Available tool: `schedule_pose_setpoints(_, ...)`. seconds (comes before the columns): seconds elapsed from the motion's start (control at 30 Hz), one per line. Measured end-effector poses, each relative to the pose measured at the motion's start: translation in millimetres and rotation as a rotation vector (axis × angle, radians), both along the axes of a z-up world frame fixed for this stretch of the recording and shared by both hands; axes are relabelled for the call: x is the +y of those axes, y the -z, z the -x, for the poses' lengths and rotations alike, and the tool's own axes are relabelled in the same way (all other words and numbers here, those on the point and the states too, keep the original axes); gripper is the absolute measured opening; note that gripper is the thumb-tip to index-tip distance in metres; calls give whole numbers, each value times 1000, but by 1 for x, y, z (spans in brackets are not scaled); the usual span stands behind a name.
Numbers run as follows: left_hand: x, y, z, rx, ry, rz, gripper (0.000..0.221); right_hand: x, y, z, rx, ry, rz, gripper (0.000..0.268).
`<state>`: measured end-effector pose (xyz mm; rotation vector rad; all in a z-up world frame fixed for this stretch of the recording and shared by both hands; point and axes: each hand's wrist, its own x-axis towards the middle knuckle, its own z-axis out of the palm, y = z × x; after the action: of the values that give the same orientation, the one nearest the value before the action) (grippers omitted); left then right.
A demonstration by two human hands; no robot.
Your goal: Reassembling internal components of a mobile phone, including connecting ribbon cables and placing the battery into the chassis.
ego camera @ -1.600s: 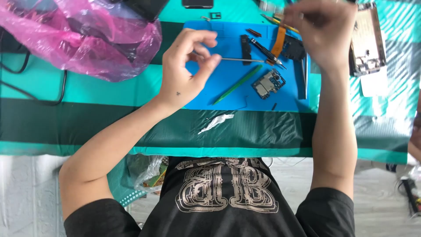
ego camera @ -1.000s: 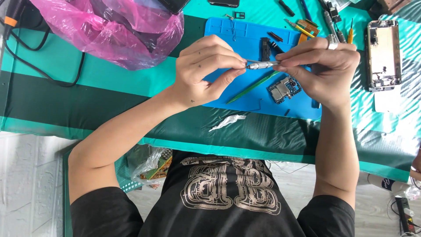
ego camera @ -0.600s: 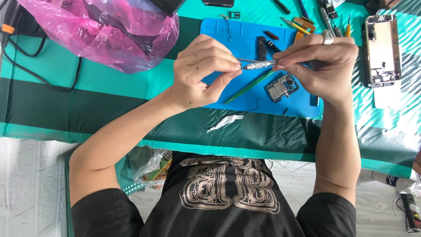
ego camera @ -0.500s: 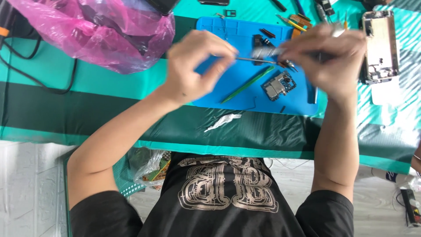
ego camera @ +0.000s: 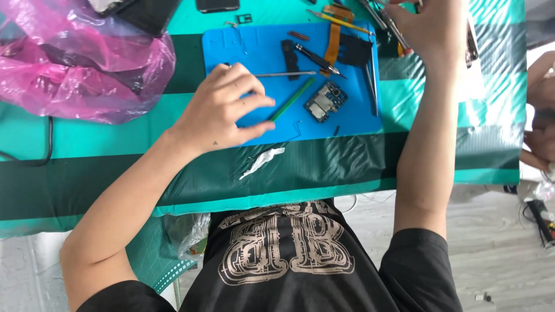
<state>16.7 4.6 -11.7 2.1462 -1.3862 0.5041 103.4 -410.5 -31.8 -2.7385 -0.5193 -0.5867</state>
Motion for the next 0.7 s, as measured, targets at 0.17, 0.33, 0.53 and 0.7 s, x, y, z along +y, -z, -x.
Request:
schedule_pose_setpoints(0.17,-12,8,4,4,58,109,10,-28,-5,11,152,232,27,23)
schedule_pose_setpoints(0.33,-5,3,-2,-49,20,39,5,-114,14,8,353,491,45,20)
schedule_pose_setpoints(0.53,-3,-7,0,-177,-142,-133,11,-106,-1,19,555,737,33,22)
schedule_pose_setpoints(0.7,-3,-5,1,-145,-134,-142,10,-33,-34,32,575,47,-51,13)
